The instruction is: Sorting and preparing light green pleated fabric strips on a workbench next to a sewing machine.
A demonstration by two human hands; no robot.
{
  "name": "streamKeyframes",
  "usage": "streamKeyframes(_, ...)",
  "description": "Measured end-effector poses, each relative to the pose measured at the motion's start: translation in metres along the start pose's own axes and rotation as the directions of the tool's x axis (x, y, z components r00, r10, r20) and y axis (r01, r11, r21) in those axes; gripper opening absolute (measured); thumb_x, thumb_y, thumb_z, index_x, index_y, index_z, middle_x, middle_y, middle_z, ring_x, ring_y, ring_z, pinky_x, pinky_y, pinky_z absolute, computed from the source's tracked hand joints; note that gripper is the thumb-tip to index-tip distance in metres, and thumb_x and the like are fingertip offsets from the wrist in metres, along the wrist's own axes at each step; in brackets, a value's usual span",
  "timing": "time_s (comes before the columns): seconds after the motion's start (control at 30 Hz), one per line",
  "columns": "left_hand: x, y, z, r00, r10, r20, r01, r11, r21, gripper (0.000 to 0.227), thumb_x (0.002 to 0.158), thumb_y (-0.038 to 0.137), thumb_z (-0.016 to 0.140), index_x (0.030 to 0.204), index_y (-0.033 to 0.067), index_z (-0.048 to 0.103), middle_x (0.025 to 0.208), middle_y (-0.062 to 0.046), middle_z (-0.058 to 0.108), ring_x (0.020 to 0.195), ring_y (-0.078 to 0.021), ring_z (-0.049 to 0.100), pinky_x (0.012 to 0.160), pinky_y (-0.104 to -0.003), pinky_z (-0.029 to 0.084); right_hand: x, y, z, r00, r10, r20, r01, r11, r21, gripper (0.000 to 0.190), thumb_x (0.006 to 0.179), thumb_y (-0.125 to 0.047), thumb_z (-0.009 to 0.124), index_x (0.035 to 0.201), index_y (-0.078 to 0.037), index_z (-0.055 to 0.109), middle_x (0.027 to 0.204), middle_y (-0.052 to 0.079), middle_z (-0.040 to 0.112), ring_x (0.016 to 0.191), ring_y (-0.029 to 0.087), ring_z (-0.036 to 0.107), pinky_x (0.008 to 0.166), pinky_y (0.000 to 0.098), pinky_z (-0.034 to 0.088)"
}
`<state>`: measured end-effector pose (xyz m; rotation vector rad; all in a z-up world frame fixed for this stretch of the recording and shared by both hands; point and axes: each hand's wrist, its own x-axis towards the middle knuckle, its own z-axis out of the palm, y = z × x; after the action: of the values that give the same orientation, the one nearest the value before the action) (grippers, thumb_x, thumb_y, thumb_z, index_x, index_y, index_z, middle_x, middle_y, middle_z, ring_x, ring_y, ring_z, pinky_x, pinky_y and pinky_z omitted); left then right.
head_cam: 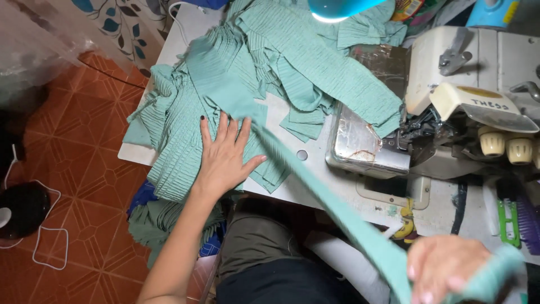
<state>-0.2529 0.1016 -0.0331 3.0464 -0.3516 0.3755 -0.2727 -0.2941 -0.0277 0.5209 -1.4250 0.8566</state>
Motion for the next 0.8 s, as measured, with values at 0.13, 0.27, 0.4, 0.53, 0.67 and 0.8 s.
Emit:
streamKeyframes(0.13,0.002,0.001,-0.006,0.997,0.001,0.08,-0.006,0.998,0.063,0.059,0.081,0.05,0.055,0.106,-0.0021,0.068,0.122,-0.025,0.055,0.135,-0.0429,0.037,0.113,-0.069,0.004,0.121,0.037,0.022,0.587,-0.362,-0.724,-0.787,-0.045,-0.615,0.024,0.1,-0.041,0.06,0.095,-0.019,0.068,0.057,-0.006,0.073,0.041,0.006,0.071,0.048,0.0207,0.063)
streamKeyframes(0.27,0.006,0.006,-0.016,0.98,-0.028,0.199,0.006,0.993,0.114,0.046,0.079,0.047,0.063,0.079,0.0019,0.074,0.11,-0.027,0.062,0.133,-0.0409,0.042,0.113,-0.069,0.004,0.103,0.046,-0.001,0.644,-0.299,-0.704,-0.765,-0.245,-0.596,0.038,0.1,-0.032,0.047,0.087,-0.003,0.068,0.088,0.006,0.075,0.055,0.012,0.079,0.05,0.0199,0.067)
streamKeyframes(0.4,0.026,0.01,-0.054,0.965,-0.102,0.241,0.073,0.989,0.126,0.053,0.083,0.057,0.063,0.077,0.0052,0.075,0.094,-0.012,0.064,0.106,-0.0281,0.053,0.106,-0.053,0.025,0.042,0.014,0.028,0.205,-0.43,-0.879,-0.867,0.337,-0.367,0.043,0.097,-0.037,0.06,0.09,0.004,0.071,0.07,0.014,0.075,0.057,0.021,0.076,0.047,0.0317,0.067)
streamKeyframes(0.53,0.053,-0.022,-0.068,0.898,-0.349,0.267,0.417,0.869,-0.268,0.074,0.089,0.061,0.051,0.129,-0.0001,0.041,0.111,-0.016,0.059,0.095,-0.0342,0.057,0.085,-0.05,0.04,-0.281,-0.118,0.23,-0.016,0.328,-0.945,-0.538,0.794,0.285,0.039,0.085,-0.025,0.085,0.094,0.009,0.069,0.091,0.024,0.064,0.083,0.038,0.068,0.071,0.0591,0.062)
streamKeyframes(0.67,0.079,-0.076,-0.062,0.856,-0.407,0.318,0.448,0.277,-0.85,0.074,0.098,0.066,0.026,0.138,0.0378,-0.029,0.162,-0.027,0.01,0.077,-0.029,0.079,0.054,-0.03,0.066,-0.025,-0.079,0.221,-0.828,-0.07,-0.556,-0.56,0.113,0.821,0.027,0.066,-0.006,0.084,0.064,0.01,0.106,0.064,0.019,0.099,0.062,0.028,0.1,0.068,0.0354,0.08)
streamKeyframes(0.8,0.081,-0.099,-0.058,0.831,-0.308,0.463,0.505,0.069,-0.86,0.104,0.077,0.079,0.022,0.154,0.011,0.007,0.162,-0.008,0.009,0.095,-0.0332,0.073,0.046,-0.027,0.054,0.075,0.075,0.062,-0.062,-0.996,0.058,-0.879,0.082,0.469,0.091,0.112,-0.052,0.01,0.051,0.003,0.049,0.05,0.017,0.047,0.035,0.027,0.042,0.045,0.0325,0.034)
